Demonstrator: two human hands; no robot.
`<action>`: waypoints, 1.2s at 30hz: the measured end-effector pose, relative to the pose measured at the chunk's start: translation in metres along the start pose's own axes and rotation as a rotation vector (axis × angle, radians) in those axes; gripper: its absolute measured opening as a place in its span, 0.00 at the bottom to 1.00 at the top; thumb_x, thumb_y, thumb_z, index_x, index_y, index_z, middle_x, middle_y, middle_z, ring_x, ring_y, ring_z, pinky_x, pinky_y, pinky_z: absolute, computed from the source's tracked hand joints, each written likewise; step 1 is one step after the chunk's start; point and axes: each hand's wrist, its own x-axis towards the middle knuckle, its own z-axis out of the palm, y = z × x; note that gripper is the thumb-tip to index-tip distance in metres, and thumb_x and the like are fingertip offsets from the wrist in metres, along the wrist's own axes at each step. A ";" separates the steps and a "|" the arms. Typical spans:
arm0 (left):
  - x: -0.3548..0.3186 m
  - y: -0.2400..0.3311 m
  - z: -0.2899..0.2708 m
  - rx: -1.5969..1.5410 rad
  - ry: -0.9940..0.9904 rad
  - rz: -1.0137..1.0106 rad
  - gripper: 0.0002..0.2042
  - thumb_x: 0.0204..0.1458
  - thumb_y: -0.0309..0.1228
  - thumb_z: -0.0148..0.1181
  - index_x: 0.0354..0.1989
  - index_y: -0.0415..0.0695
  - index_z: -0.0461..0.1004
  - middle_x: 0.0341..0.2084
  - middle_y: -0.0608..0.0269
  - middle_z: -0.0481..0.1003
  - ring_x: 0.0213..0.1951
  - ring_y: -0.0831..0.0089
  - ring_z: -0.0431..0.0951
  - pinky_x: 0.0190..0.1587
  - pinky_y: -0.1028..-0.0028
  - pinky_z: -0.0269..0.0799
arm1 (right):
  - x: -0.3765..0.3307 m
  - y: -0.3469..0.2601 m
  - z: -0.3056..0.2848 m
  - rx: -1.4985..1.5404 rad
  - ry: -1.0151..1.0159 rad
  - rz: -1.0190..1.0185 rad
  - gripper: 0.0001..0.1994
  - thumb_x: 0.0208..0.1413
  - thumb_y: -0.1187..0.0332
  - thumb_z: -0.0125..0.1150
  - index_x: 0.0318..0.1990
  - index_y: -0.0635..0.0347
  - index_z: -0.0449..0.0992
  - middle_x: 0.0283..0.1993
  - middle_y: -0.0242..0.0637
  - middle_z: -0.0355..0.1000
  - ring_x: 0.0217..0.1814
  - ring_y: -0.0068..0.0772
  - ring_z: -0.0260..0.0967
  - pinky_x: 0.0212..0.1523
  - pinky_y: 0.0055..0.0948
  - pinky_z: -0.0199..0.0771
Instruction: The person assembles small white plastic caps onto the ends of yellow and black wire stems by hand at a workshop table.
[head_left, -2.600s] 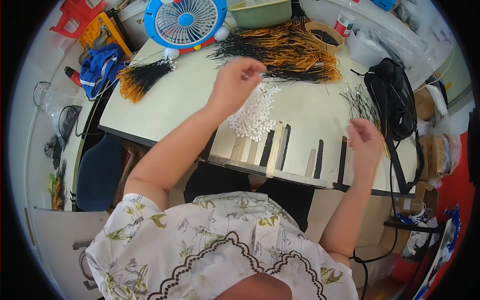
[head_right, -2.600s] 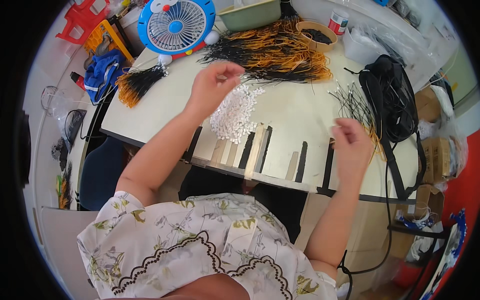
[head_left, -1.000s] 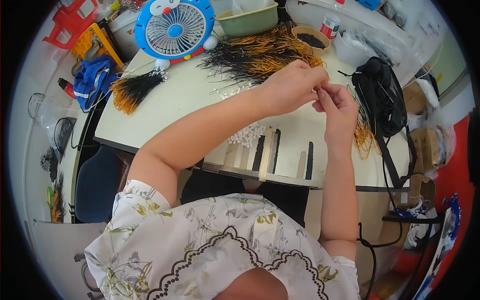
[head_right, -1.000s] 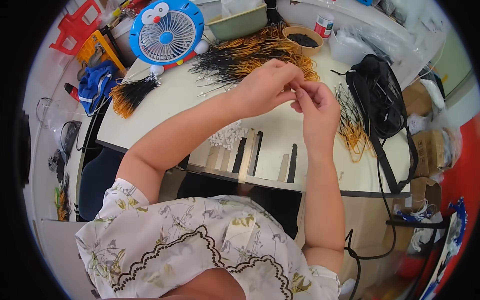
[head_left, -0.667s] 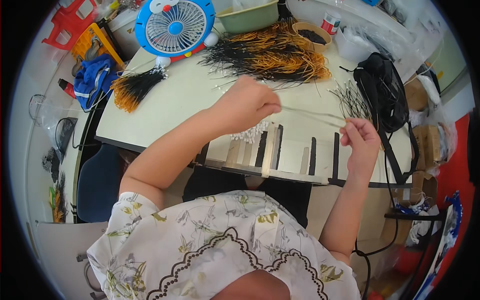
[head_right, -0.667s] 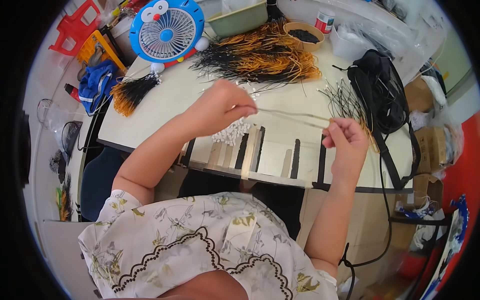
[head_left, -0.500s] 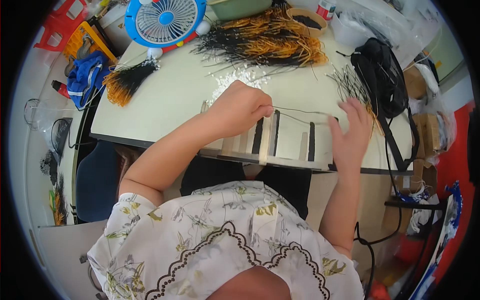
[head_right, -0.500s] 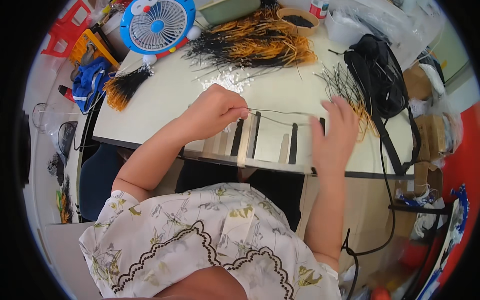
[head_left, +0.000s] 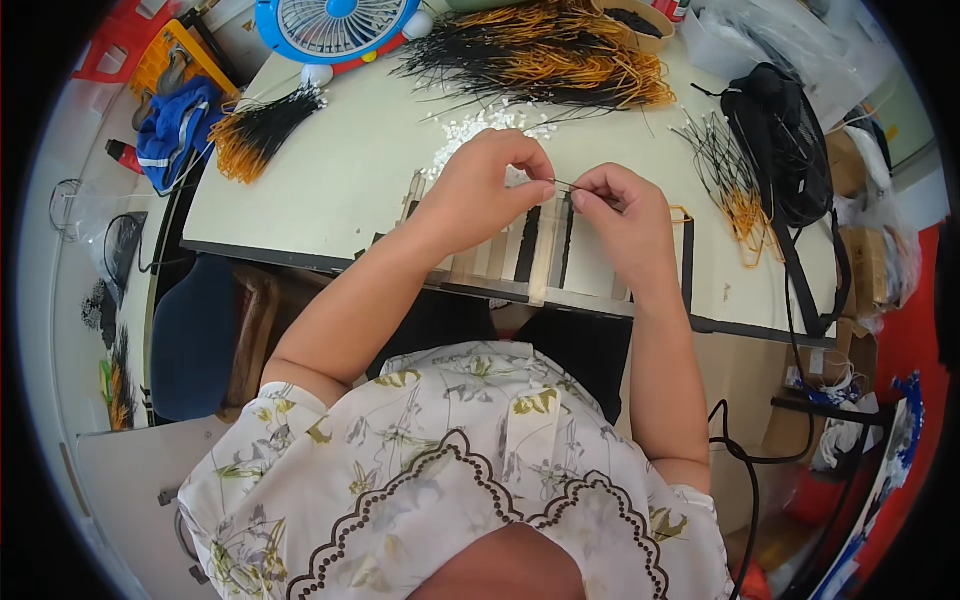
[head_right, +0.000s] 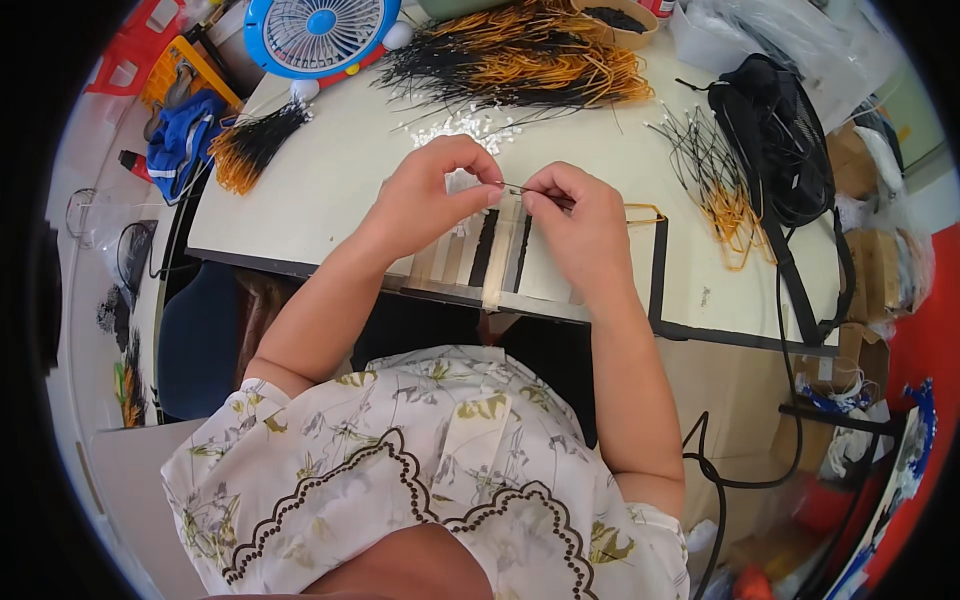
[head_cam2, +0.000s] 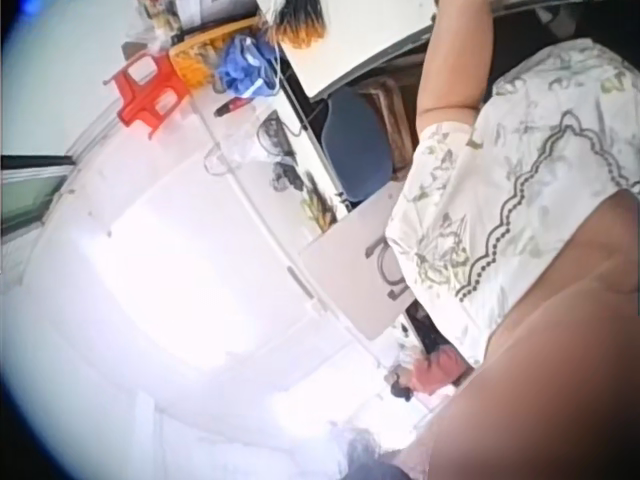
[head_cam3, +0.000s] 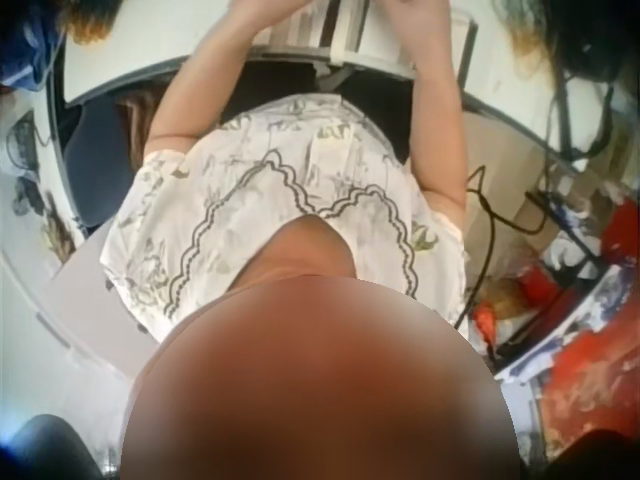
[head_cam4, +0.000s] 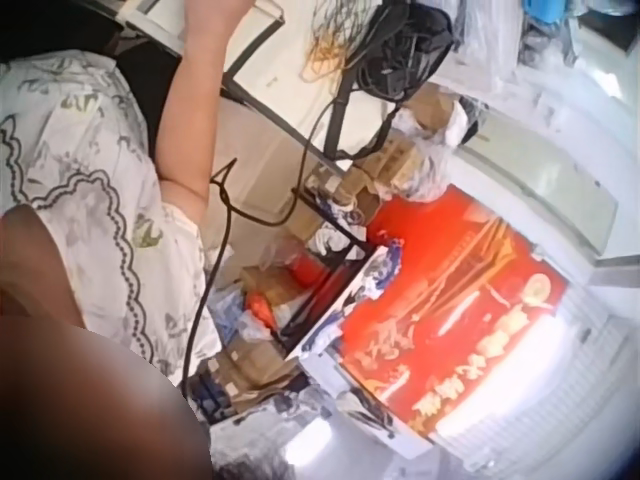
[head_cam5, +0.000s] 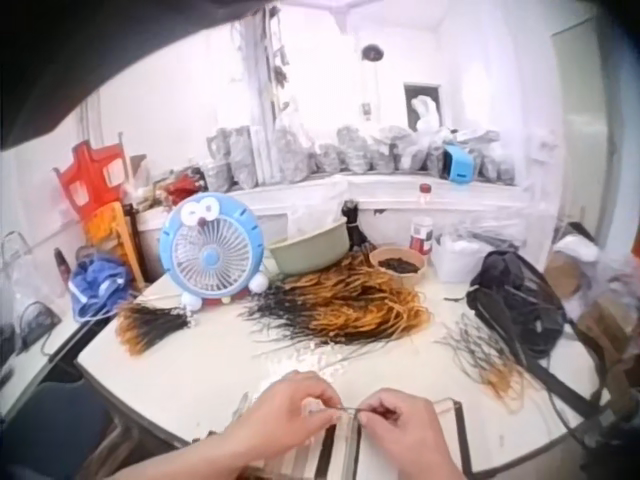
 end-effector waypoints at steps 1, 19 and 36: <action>0.000 -0.001 0.001 -0.001 0.000 -0.005 0.07 0.48 0.28 0.65 0.34 0.39 0.77 0.34 0.62 0.77 0.39 0.69 0.75 0.47 0.70 0.69 | 0.000 0.000 0.001 0.014 -0.006 -0.002 0.02 0.53 0.77 0.60 0.33 0.66 0.76 0.30 0.28 0.73 0.33 0.17 0.68 0.38 0.19 0.67; 0.020 -0.013 -0.003 0.221 0.116 0.073 0.05 0.49 0.29 0.61 0.33 0.44 0.78 0.29 0.63 0.76 0.42 0.64 0.72 0.49 0.63 0.61 | -0.003 0.000 -0.005 -0.567 0.322 -0.448 0.02 0.49 0.73 0.63 0.29 0.57 0.76 0.25 0.26 0.71 0.29 0.24 0.67 0.57 0.31 0.56; 0.034 -0.024 0.019 0.308 -0.087 -0.113 0.04 0.48 0.33 0.63 0.28 0.47 0.80 0.30 0.66 0.77 0.45 0.62 0.71 0.54 0.57 0.54 | -0.003 0.011 -0.006 -0.470 0.270 -0.326 0.05 0.48 0.71 0.61 0.26 0.61 0.73 0.22 0.28 0.70 0.25 0.26 0.64 0.53 0.30 0.62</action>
